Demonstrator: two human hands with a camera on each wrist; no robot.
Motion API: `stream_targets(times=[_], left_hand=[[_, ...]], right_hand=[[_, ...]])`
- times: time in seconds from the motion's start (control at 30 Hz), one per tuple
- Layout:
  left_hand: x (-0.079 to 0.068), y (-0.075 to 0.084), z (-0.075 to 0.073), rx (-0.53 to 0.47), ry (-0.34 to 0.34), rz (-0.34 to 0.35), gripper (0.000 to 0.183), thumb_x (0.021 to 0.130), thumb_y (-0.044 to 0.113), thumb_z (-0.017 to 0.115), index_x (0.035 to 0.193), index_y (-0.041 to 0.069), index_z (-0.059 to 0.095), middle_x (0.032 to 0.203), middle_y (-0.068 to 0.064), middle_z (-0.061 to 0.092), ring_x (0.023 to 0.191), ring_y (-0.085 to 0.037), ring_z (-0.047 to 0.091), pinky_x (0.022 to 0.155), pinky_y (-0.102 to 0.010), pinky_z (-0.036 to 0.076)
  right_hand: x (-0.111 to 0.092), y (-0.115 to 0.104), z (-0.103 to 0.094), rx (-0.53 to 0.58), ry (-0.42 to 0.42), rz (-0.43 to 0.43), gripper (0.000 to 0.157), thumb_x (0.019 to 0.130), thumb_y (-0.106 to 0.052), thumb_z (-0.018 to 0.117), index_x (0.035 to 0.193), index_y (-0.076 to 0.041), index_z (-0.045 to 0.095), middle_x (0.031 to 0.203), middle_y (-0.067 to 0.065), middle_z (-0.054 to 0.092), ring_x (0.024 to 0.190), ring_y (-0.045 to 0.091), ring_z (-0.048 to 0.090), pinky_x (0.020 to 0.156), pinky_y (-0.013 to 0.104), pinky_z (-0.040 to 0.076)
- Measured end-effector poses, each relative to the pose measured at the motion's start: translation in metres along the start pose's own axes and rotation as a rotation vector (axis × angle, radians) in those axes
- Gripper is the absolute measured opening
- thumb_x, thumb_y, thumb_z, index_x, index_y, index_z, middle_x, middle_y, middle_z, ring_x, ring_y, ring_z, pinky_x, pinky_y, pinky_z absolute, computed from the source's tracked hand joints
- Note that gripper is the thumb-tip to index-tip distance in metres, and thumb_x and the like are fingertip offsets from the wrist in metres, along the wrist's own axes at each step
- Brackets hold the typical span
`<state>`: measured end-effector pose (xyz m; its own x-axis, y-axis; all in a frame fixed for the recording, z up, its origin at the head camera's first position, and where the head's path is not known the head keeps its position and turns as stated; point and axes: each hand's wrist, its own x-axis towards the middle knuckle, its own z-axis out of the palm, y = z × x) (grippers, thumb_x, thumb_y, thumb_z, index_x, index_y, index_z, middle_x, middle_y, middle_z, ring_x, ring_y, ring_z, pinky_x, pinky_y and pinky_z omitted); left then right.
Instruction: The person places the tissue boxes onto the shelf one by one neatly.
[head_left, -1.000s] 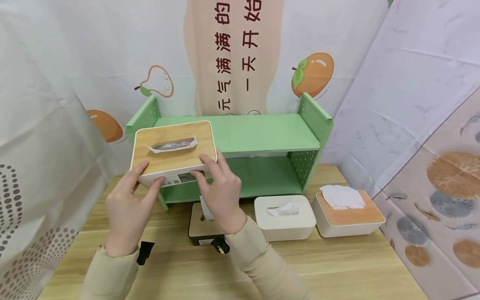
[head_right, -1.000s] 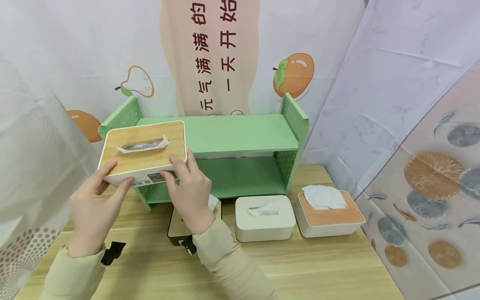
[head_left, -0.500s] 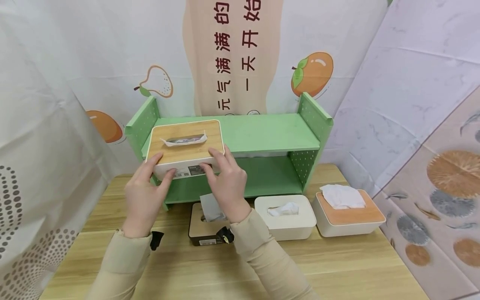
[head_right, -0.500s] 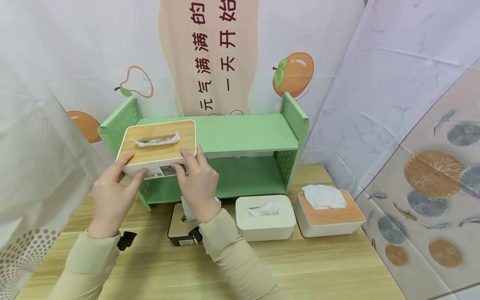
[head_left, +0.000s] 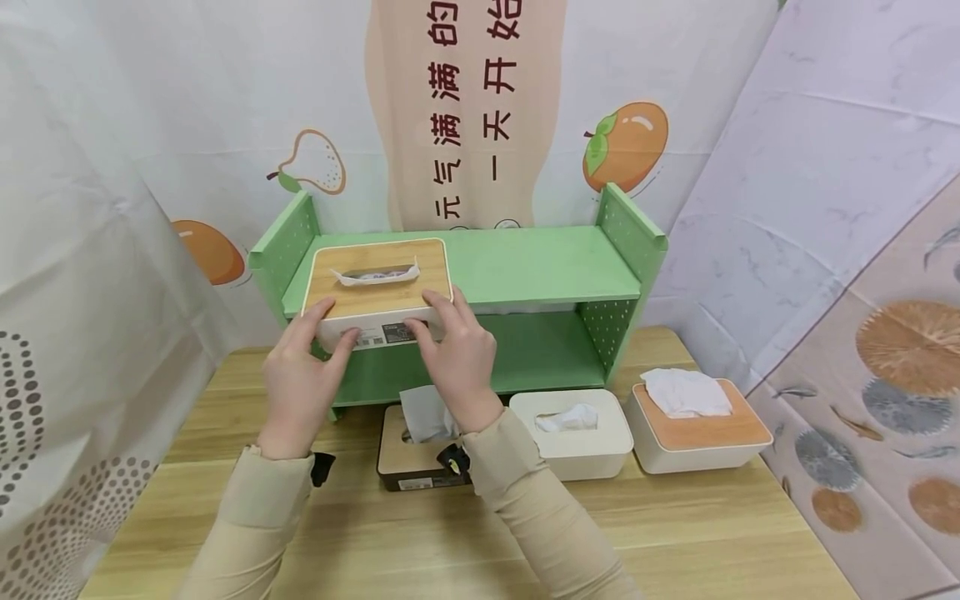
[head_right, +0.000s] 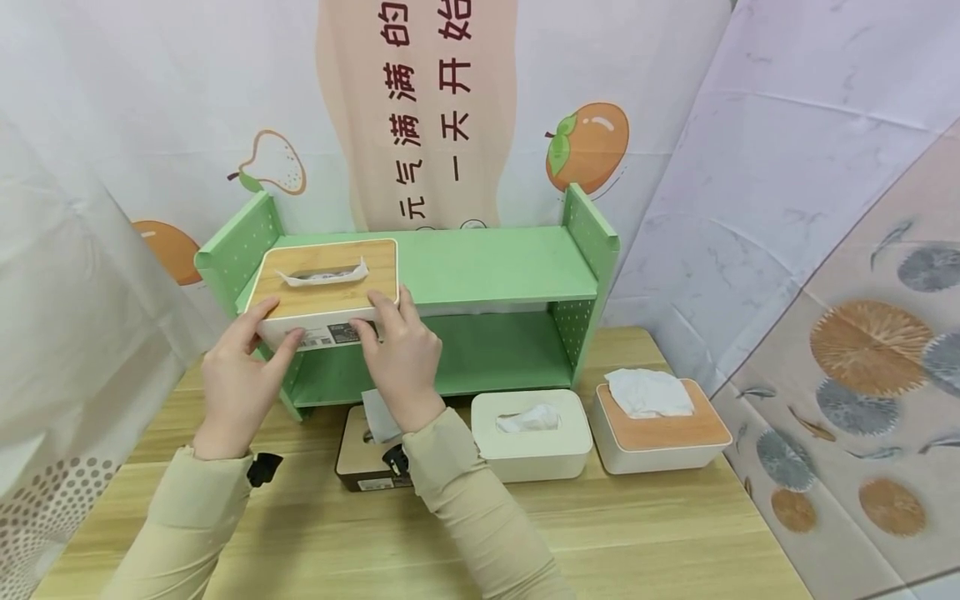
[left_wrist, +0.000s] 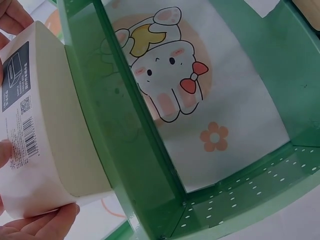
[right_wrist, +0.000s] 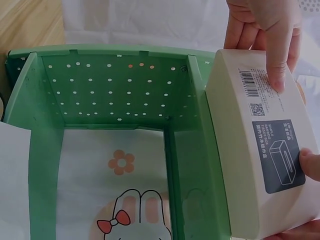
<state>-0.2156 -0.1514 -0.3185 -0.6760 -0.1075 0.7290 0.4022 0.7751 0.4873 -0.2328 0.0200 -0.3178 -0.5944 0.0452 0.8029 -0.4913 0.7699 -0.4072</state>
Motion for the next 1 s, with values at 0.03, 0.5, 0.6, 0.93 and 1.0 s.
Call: stream_targets(times=[0.03,0.5,0.6,0.93,1.0], left_hand=[[0.000,0.000,0.000,0.000,0.001,-0.001,0.047,0.080,0.014,0.073,0.123,0.001,0.057,0.113,-0.024,0.062,0.101,-0.039,0.061,0.082,-0.053,0.049],[0.007,-0.006,0.006,0.009,-0.009,-0.014,0.046,0.084,0.017,0.068,0.125,0.002,0.054,0.120,-0.024,0.057,0.108,-0.040,0.055,0.087,-0.056,0.046],[0.009,-0.007,0.008,0.030,-0.018,-0.003,0.046,0.085,0.017,0.067,0.126,0.002,0.052,0.121,-0.025,0.056,0.108,-0.041,0.055,0.085,-0.056,0.046],[0.019,-0.011,0.009,0.055,-0.045,0.008,0.049,0.086,0.019,0.067,0.128,0.004,0.049,0.116,-0.028,0.054,0.102,-0.044,0.055,0.083,-0.058,0.047],[0.022,-0.013,0.009,0.055,-0.052,0.004,0.049,0.086,0.019,0.067,0.129,0.003,0.049,0.116,-0.028,0.054,0.103,-0.044,0.054,0.084,-0.058,0.047]], right_hand=[[0.000,0.000,0.000,0.000,-0.001,0.000,0.039,0.079,-0.034,0.072,0.110,-0.011,0.067,0.118,0.022,0.063,0.040,0.017,0.053,0.036,0.018,0.029],[0.007,0.004,0.006,-0.032,-0.066,-0.025,0.036,0.082,-0.030,0.070,0.114,-0.014,0.063,0.122,0.020,0.061,0.040,0.016,0.050,0.037,0.021,0.032],[0.011,0.004,0.006,-0.059,-0.108,-0.015,0.037,0.083,-0.031,0.069,0.116,-0.016,0.061,0.122,0.019,0.060,0.051,0.019,0.060,0.040,0.025,0.041],[0.022,0.005,0.009,-0.056,-0.245,0.030,0.044,0.085,-0.030,0.067,0.126,-0.019,0.053,0.122,0.018,0.051,0.088,0.022,0.065,0.054,0.032,0.052],[0.024,0.006,0.010,-0.045,-0.259,0.027,0.044,0.086,-0.030,0.066,0.126,-0.018,0.053,0.123,0.018,0.050,0.088,0.022,0.065,0.055,0.032,0.052]])
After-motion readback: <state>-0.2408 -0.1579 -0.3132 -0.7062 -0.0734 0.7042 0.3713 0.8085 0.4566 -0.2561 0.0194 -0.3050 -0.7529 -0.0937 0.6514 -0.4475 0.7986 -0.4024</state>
